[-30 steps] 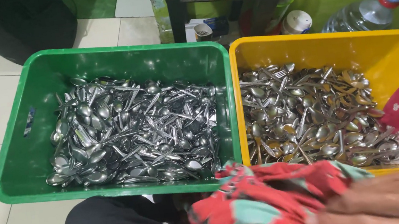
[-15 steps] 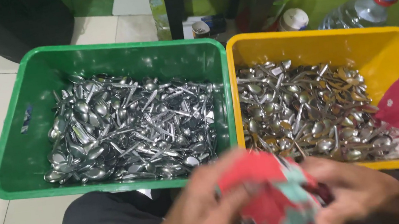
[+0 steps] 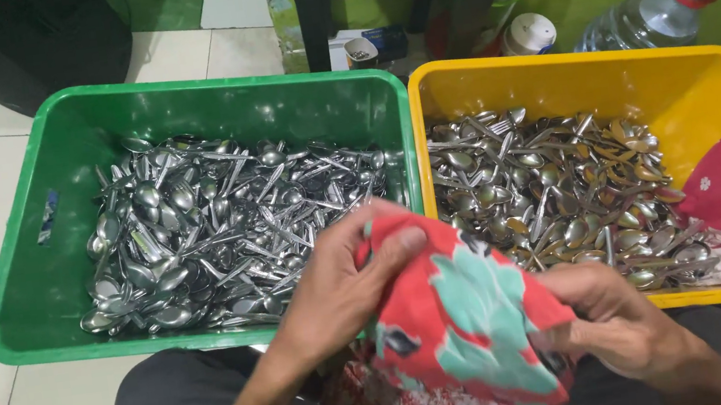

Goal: Wiping and sorting spoons and forks from a green bin into a yellow bin using a cloth.

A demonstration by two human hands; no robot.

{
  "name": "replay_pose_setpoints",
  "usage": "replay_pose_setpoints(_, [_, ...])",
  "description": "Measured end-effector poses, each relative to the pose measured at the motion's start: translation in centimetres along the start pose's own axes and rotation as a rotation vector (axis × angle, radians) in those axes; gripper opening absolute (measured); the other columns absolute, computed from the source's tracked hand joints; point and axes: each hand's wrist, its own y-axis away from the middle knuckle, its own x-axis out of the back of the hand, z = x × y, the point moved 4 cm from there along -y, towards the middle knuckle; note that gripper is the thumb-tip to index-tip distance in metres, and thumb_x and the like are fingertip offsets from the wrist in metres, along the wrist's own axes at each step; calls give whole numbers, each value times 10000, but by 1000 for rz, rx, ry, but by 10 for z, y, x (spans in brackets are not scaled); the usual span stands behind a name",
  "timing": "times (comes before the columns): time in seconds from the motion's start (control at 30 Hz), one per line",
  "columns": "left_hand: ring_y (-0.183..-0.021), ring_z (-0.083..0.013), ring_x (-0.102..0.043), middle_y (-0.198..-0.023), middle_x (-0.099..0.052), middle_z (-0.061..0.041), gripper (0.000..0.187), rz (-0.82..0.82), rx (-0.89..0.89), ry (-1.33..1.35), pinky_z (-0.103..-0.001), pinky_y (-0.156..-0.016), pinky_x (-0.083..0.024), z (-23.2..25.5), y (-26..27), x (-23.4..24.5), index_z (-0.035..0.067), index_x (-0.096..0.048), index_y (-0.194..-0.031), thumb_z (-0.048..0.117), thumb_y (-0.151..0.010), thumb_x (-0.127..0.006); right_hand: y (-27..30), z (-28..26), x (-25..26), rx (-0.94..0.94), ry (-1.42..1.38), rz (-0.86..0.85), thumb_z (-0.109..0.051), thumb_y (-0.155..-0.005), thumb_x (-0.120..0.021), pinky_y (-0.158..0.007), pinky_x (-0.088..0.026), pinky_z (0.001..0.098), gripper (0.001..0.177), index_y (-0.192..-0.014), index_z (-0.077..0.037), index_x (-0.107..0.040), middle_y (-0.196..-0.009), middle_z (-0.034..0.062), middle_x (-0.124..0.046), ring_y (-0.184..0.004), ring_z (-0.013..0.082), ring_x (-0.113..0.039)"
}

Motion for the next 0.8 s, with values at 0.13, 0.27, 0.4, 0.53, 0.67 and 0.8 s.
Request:
replay_pose_setpoints(0.13, [-1048, -262, -697, -1197, -685, -127, 443, 321, -445, -382, -374, -933, -558, 38, 26, -2, 26, -590, -1205, 280, -861, -703, -12, -24, -14, 154, 287, 147, -2, -808, -682, -447, -445, 268, 123, -863, 29, -787, -655, 14, -748, -499, 92, -563])
replay_pose_setpoints(0.27, [-1064, -344, -686, -1235, -679, -233, 796, 49, -480, -544, -418, -955, -500, 19, 41, -39, -83, -560, -1278, 409, -709, -822, -18, -21, -21, 128, 391, 171, -22, -761, -727, -389, -510, 213, 145, -870, 1, -819, -610, 32, -778, -445, 73, -643])
replay_pose_setpoints(0.4, [-643, -284, -648, -821, -711, -108, 255, -76, -434, -456, -368, -618, -502, 3, 45, -44, 31, -663, -1063, 55, -810, -681, -18, -30, -19, 175, 580, 218, -37, -682, -747, -500, -479, 246, 112, -779, -68, -699, -656, -19, -738, -516, 91, -594])
replay_pose_setpoints(0.53, [-518, -206, -593, -753, -691, -104, 366, -228, -447, -288, -348, -484, -468, 10, 55, -51, 76, -688, -1202, -24, -851, -671, -16, -29, -10, 73, 632, -34, -278, -715, -834, -565, -495, 307, 249, -748, -77, -691, -705, -11, -725, -590, 133, -613])
replay_pose_setpoints(0.67, [-570, -219, -578, -767, -666, -131, 216, -313, -492, -217, -341, -535, -436, 10, 63, -57, -10, -671, -1100, 174, -1001, -618, 1, -64, -3, 172, 479, -163, -219, -841, -725, -636, -490, 344, 184, -730, -79, -681, -759, 68, -702, -704, 222, -630])
replay_pose_setpoints(0.8, [-1291, -333, -674, -1397, -623, -229, 272, -379, -585, 49, -410, -1097, -581, 40, 59, -82, 37, -549, -1285, -13, -1019, -576, 3, -111, 30, 355, -50, -391, -210, -1044, -482, -908, -589, 625, 264, -859, -57, -592, -950, 194, -668, -924, 399, -716])
